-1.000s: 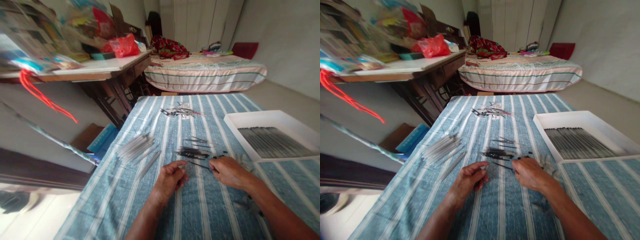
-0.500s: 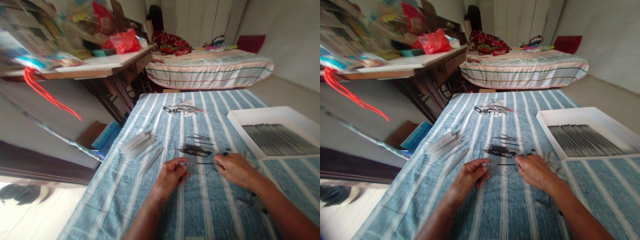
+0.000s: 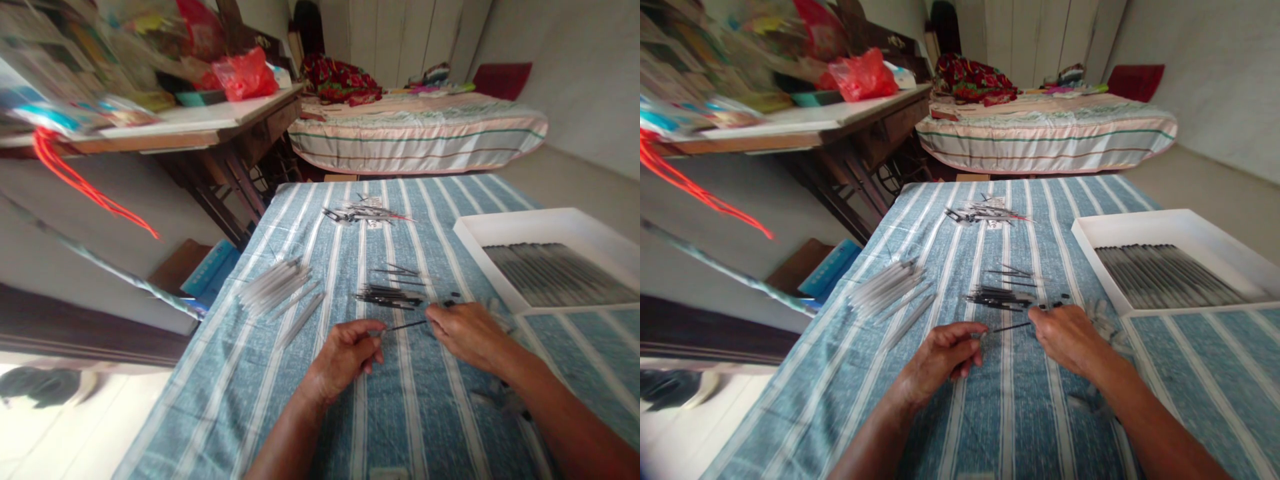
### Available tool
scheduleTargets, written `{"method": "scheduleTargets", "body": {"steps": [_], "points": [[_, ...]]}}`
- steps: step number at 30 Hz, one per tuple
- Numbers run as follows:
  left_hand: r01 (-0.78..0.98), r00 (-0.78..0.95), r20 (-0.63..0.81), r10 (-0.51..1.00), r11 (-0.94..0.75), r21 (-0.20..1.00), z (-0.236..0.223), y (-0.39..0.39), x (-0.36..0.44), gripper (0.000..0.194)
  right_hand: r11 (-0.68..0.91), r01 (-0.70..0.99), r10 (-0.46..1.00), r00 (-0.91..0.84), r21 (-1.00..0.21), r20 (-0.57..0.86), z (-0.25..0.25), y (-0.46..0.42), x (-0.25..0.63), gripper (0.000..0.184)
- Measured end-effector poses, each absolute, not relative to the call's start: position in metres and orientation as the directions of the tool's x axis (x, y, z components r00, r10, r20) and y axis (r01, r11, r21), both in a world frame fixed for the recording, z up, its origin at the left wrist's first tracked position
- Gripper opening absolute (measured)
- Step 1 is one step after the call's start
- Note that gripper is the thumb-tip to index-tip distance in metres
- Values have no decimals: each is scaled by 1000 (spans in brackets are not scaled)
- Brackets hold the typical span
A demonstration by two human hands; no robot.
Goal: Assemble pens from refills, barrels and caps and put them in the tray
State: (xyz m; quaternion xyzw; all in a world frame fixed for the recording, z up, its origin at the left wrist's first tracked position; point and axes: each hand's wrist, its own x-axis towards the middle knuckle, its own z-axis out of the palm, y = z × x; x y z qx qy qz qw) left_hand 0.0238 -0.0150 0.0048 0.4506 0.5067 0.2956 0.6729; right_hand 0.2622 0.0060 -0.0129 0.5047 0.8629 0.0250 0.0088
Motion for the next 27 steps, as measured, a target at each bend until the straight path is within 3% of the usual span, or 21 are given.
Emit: {"method": "scheduleTargets", "body": {"steps": [8,15,19,24,27], "points": [[193,352,-454,818,412,891,2,-18,24,27,552,832,799,-547,57,248,-15,6,269,23],[261,295,-446,845,378,888,3,-21,27,28,562,825,804,-563,65,191,-14,2,264,23],[271,334,-456,825,379,885,2,-22,28,29,613,790,773,-602,8,201,-14,-2,256,24],[240,363,-449,816,384,892,3,-22,30,28,720,689,662,-645,-82,382,-10,-16,237,32],[171,397,-420,816,384,907,8,-23,30,28,752,636,630,-617,-172,471,-4,-23,230,26]]}}
